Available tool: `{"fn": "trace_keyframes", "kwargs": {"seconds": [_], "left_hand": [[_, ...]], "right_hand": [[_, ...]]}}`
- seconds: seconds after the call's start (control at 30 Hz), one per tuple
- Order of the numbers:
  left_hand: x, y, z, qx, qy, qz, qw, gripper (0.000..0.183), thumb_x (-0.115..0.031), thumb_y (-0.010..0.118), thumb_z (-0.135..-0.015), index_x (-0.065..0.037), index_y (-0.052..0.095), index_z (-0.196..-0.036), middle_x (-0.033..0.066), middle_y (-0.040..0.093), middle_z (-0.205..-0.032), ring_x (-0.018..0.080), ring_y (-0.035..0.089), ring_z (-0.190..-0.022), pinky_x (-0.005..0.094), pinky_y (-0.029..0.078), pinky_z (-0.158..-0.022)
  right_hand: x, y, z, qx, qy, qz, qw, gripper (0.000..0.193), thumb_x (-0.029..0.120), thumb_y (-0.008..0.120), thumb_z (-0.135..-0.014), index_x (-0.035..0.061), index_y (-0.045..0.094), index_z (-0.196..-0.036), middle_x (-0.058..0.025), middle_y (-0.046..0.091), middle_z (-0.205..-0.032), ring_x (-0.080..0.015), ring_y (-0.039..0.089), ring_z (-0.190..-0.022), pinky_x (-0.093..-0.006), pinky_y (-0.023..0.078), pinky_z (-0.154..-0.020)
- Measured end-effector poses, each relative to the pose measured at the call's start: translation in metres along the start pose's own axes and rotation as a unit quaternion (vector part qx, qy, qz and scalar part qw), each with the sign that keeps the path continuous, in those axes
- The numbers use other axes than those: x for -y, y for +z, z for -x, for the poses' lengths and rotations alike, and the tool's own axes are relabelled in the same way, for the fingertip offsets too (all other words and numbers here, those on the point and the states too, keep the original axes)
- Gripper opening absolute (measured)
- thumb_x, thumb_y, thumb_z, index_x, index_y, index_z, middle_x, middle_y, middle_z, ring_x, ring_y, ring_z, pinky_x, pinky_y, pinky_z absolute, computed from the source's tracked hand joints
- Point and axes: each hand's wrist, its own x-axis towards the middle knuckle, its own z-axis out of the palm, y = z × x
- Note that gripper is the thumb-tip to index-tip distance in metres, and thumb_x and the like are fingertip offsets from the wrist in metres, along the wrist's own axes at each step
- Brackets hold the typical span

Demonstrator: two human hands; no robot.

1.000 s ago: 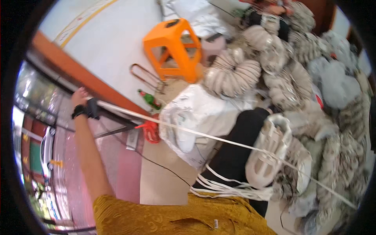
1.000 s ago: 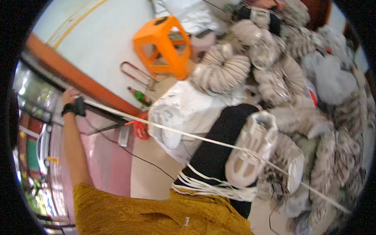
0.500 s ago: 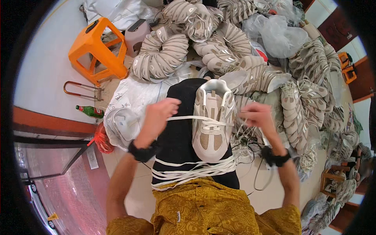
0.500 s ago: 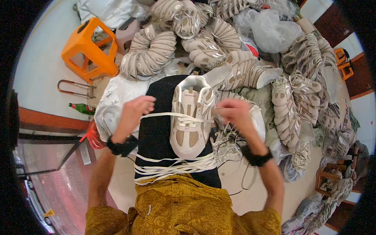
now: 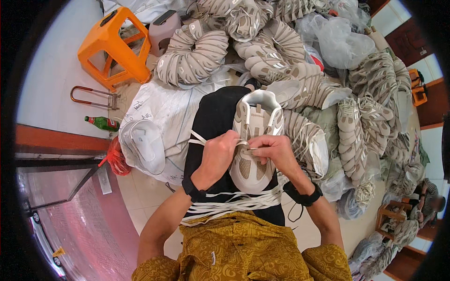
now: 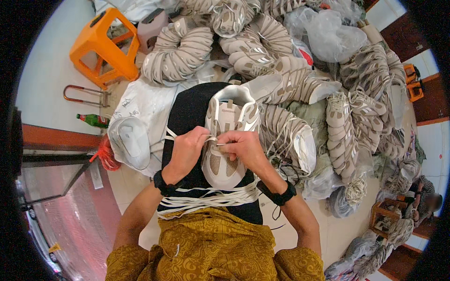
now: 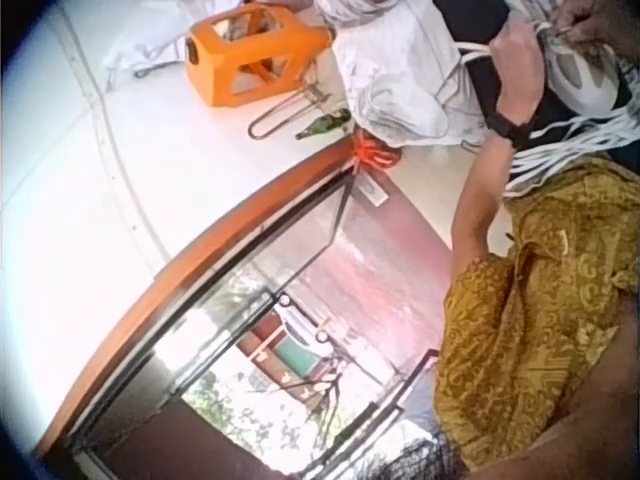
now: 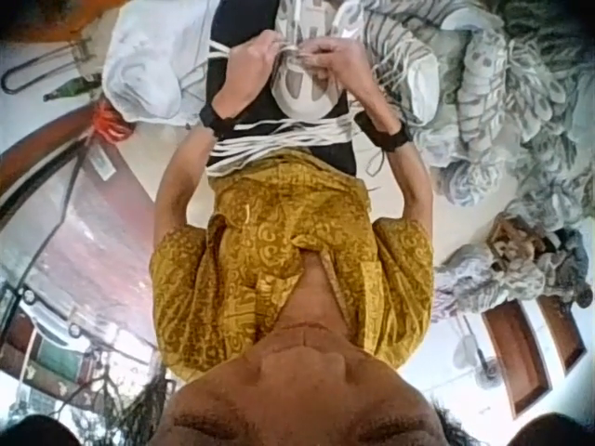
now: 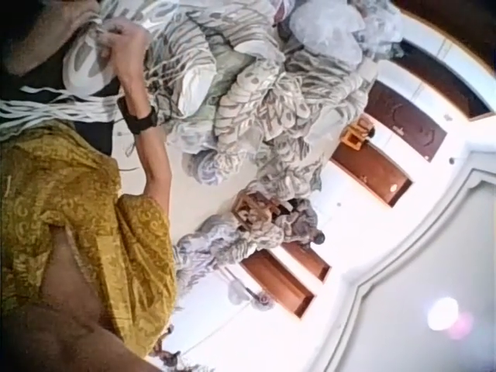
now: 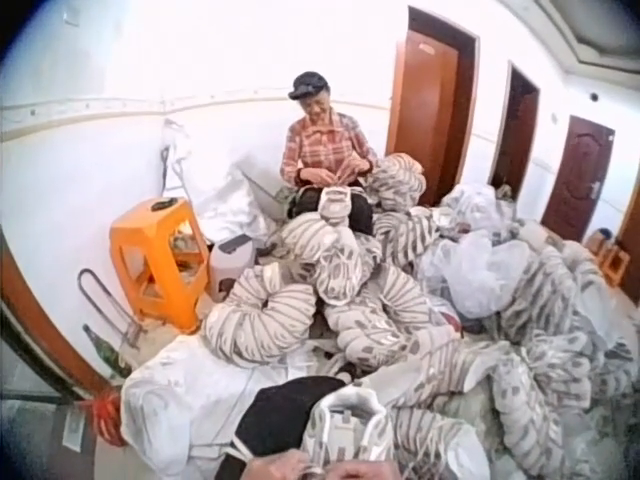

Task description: The person is lacing a pair of athletic shoes.

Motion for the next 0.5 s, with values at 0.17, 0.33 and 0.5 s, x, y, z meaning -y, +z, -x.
{"fn": "trace_keyframes", "kwargs": {"seconds": [0.17, 0.33, 0.5], "left_hand": [[-0.0012, -0.001, -0.0013, -0.015, 0.016, -0.011, 1.0, 0.004, -0.006, 0.052, -0.081, -0.002, 0.054, -0.081, 0.0144, 0.057, -0.068, 0.0287, 0.058, -0.06, 0.0343, 0.046, -0.051], [0.0009, -0.0021, -0.0036, 0.0, 0.108, -0.088, 0.99, 0.004, -0.002, 0.052, -0.076, -0.001, 0.053, -0.08, 0.0131, 0.053, -0.064, 0.0267, 0.056, -0.059, 0.0339, 0.045, -0.051], [-0.0032, 0.0017, 0.0002, -0.003, 0.203, -0.27, 0.941, 0.02, -0.006, 0.054, -0.066, 0.0, 0.051, -0.085, 0.0053, 0.046, -0.059, 0.0179, 0.052, -0.058, 0.027, 0.043, -0.052]], "right_hand": [[0.0005, 0.0027, 0.0018, 0.002, 0.004, -0.016, 1.0, 0.007, -0.004, 0.06, -0.072, -0.006, 0.063, -0.078, -0.009, 0.062, -0.088, -0.0062, 0.049, -0.053, -0.0195, 0.041, -0.047], [0.0003, 0.0054, 0.0049, -0.001, -0.015, 0.001, 1.0, 0.008, -0.003, 0.06, -0.072, -0.0057, 0.063, -0.079, -0.0095, 0.063, -0.088, -0.0058, 0.049, -0.051, -0.019, 0.042, -0.046], [-0.0008, 0.009, 0.0059, 0.001, -0.018, -0.006, 1.0, 0.007, -0.001, 0.062, -0.071, -0.0058, 0.062, -0.077, -0.0067, 0.063, -0.082, -0.0056, 0.049, -0.049, -0.0186, 0.041, -0.045]]}}
